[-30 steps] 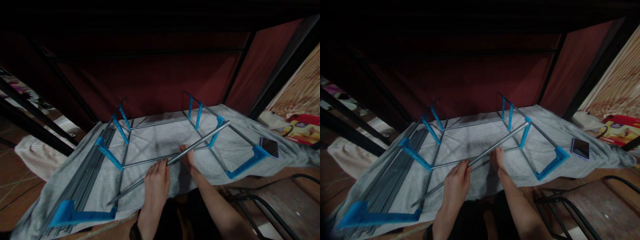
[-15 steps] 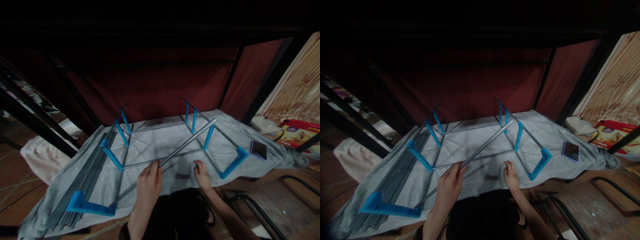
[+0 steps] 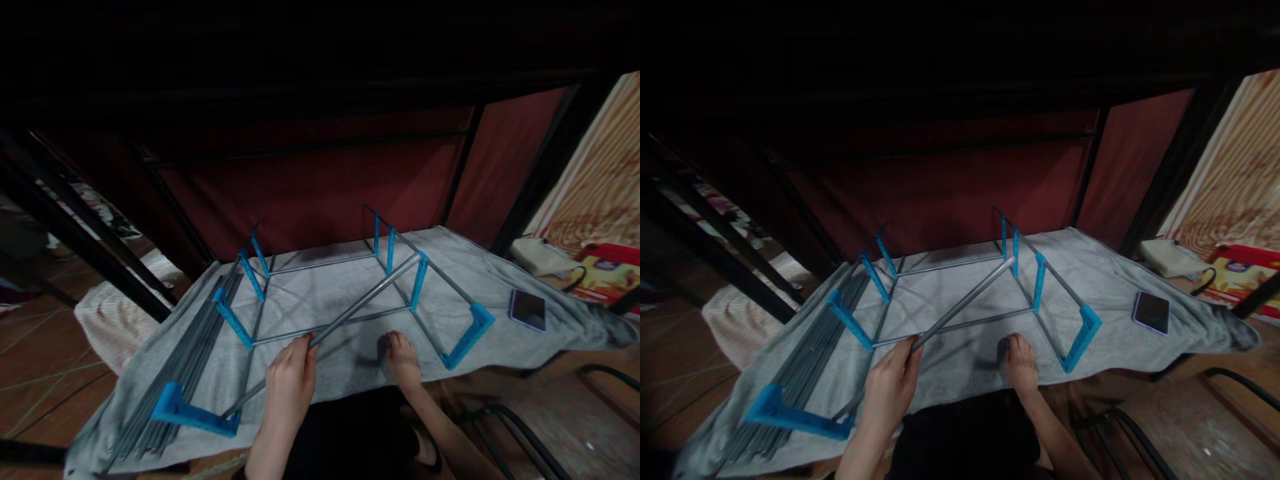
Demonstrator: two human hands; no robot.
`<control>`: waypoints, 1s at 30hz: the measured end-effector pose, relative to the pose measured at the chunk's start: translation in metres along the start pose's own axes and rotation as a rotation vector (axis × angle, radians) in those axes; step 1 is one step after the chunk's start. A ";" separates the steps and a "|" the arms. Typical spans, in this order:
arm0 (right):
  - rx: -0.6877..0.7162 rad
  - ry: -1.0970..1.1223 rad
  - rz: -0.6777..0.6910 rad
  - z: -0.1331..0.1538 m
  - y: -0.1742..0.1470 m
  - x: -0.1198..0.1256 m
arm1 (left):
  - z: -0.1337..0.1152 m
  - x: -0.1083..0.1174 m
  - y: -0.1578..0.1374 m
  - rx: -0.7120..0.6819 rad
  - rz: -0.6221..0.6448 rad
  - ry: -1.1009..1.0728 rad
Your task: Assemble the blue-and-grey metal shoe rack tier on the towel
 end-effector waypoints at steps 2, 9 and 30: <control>0.010 -0.028 -0.014 -0.001 -0.001 -0.003 | -0.002 0.008 0.002 -0.010 -0.013 0.001; 0.051 -0.055 -0.055 -0.003 -0.005 -0.010 | -0.006 0.019 0.007 -0.055 -0.015 -0.012; 0.069 -0.029 -0.011 -0.004 -0.006 -0.010 | -0.041 -0.007 0.033 -0.088 0.067 -0.099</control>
Point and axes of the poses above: each hand's wrist, its own y-axis towards the middle knuckle, its own x-axis out of the back of the hand, z = x × y, the point moved 10 cm from there along y, towards the middle knuckle, and after that the axes turned 8 degrees about x, right-handed, at the moved point
